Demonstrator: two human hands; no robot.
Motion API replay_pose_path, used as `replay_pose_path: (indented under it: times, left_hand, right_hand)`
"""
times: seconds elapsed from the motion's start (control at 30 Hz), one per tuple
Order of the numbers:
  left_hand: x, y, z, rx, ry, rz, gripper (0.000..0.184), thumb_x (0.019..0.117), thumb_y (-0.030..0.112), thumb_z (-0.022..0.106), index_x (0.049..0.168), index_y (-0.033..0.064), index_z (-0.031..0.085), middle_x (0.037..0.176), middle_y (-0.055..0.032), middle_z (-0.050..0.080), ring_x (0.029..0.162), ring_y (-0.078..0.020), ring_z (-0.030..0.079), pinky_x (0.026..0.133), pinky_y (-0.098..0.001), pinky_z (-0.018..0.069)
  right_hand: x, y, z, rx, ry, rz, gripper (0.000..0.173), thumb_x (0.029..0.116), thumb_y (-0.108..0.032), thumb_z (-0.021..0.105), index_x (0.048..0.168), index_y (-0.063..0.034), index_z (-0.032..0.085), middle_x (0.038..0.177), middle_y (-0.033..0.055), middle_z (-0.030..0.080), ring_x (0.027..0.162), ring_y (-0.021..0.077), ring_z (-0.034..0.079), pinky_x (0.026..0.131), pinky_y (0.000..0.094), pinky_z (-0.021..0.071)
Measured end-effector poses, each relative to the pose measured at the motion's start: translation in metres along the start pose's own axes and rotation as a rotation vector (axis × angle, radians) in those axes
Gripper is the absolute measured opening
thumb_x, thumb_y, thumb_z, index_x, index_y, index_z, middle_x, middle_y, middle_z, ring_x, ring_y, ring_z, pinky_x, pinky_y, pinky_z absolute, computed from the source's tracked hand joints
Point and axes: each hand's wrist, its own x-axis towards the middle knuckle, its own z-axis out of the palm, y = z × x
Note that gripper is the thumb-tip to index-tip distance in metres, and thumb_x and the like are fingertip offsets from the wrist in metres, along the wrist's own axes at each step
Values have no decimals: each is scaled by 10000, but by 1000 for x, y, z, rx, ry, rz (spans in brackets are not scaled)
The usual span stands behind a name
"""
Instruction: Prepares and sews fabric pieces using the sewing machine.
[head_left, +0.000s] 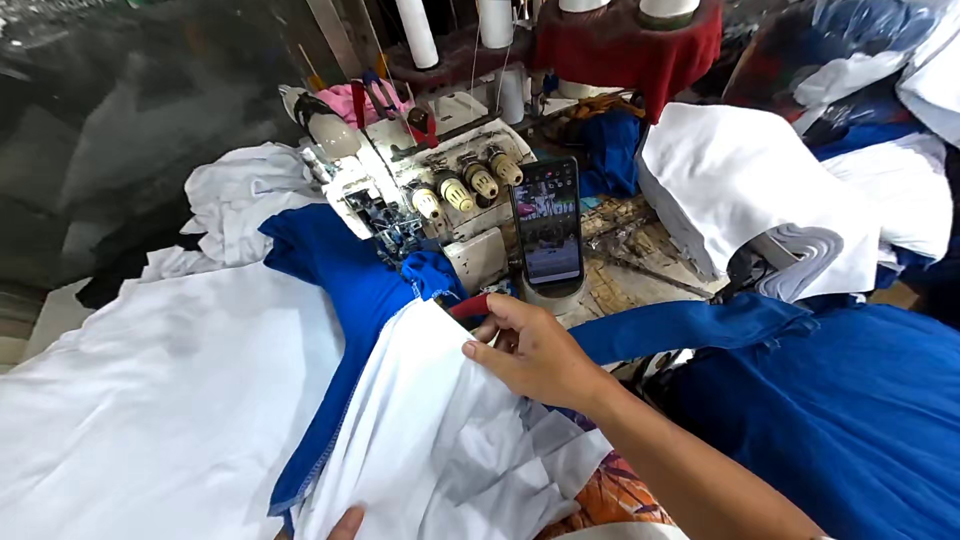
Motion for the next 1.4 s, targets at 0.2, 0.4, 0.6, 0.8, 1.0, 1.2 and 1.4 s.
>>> replay_pose_path:
  times: [0.2, 0.4, 0.6, 0.8, 1.0, 1.2, 1.4]
  left_hand:
    - [-2, -2, -2, -24, 17, 56, 412, 925, 100, 753, 1229, -93, 553, 1070, -118, 723, 1002, -197, 723, 932, -396, 611]
    - [1, 10, -7, 14, 116, 64, 469, 902, 96, 773, 1250, -115, 541, 1087, -128, 713, 1023, -190, 714, 935, -382, 607]
    - [5, 1, -4, 6, 106, 37, 447, 918, 94, 757, 1253, -112, 546, 1078, -125, 720, 1010, -180, 718, 926, -384, 611]
    - [7, -6, -2, -26, 76, 73, 406, 928, 100, 749, 1227, -101, 561, 1054, -99, 728, 981, -164, 725, 913, -375, 617]
    - [4, -5, -1, -21, 75, 56, 402, 926, 96, 751, 1230, -91, 565, 1053, -92, 731, 981, -159, 725, 907, -372, 618]
    - [0, -1, -2, -15, 63, 69, 403, 925, 85, 748, 1236, -93, 565, 1066, -104, 730, 990, -165, 724, 910, -370, 618]
    - [1, -3, 5, -7, 12, 33, 405, 894, 71, 771, 1216, -82, 579, 1032, -89, 740, 952, -153, 732, 883, -361, 626]
  right_hand:
    - [-4, 4, -4, -32, 28, 33, 222, 936, -180, 757, 1141, -133, 685, 803, -21, 708, 669, 89, 673, 584, 270, 587]
    - [-4, 3, -2, -13, -56, 89, 226, 935, -210, 756, 1112, -110, 657, 799, 1, 665, 573, 104, 588, 504, 257, 518]
    - [-3, 5, 2, 15, -79, 113, 162, 955, -190, 733, 1053, -86, 657, 907, 38, 687, 695, 119, 670, 614, 283, 599]
    - [-5, 3, 3, 23, 10, 71, 306, 919, -146, 772, 1187, -123, 627, 848, -1, 725, 704, 115, 696, 604, 281, 604]
    - [-11, 5, 4, 67, 22, 33, 316, 957, -132, 708, 1252, -112, 599, 862, 10, 700, 700, 120, 674, 606, 275, 591]
    - [-11, 3, 2, 56, 52, 76, 341, 913, -156, 778, 1225, -128, 641, 772, 11, 681, 623, 126, 644, 549, 275, 561]
    - [-13, 4, 1, 8, 54, 68, 314, 948, -167, 731, 1243, -146, 625, 918, -19, 733, 672, 117, 676, 576, 269, 583]
